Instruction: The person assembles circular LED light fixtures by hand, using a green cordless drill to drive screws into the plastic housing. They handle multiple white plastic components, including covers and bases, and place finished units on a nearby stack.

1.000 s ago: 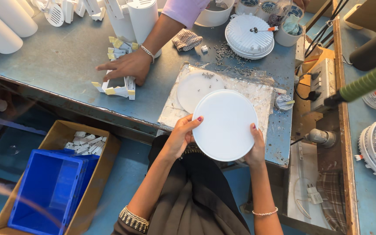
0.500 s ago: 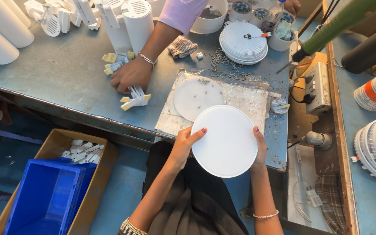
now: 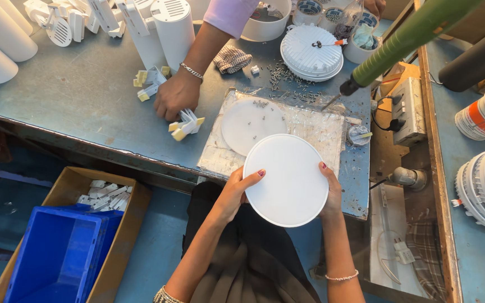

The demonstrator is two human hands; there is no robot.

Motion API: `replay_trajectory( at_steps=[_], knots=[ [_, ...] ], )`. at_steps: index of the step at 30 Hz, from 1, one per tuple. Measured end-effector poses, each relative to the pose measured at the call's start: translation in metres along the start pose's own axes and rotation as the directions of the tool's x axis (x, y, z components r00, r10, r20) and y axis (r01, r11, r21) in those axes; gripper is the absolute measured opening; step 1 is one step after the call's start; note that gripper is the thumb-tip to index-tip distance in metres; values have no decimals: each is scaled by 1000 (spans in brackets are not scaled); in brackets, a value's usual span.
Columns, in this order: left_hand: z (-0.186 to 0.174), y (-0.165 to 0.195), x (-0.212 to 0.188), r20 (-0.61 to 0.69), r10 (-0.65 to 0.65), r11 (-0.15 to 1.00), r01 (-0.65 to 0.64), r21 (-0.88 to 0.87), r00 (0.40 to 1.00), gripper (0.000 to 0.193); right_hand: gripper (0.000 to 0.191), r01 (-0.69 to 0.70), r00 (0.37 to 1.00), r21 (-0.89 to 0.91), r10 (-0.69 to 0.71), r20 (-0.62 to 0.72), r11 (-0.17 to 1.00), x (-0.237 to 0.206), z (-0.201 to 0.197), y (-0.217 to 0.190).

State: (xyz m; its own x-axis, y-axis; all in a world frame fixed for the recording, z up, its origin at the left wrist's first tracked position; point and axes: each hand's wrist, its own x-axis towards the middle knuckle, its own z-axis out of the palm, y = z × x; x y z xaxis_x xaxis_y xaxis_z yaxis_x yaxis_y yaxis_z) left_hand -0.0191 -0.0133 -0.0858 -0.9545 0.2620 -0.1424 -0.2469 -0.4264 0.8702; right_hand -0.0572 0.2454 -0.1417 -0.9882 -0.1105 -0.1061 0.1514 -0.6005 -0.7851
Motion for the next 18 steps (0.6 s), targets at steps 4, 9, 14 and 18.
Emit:
replay_trajectory(
  at_steps=[4, 9, 14, 18],
  knots=[
    [2, -2, 0, 24, -57, 998, 56, 32, 998, 66, 50, -24, 1000, 0, 24, -16, 1000, 0, -8, 0],
    [5, -9, -2, 10, 7, 999, -7, 35, 1000, 64, 49, -48, 999, -19, 47, -25, 999, 2, -22, 1],
    [7, -11, -5, -8, -3, 999, 4, 34, 1000, 64, 46, -14, 999, -3, 14, 51, 1000, 3, -20, 0],
    [13, -4, -7, -34, 32, 998, -31, 47, 999, 60, 58, -73, 997, 78, 71, 26, 994, -3, 6, -10]
  ],
)
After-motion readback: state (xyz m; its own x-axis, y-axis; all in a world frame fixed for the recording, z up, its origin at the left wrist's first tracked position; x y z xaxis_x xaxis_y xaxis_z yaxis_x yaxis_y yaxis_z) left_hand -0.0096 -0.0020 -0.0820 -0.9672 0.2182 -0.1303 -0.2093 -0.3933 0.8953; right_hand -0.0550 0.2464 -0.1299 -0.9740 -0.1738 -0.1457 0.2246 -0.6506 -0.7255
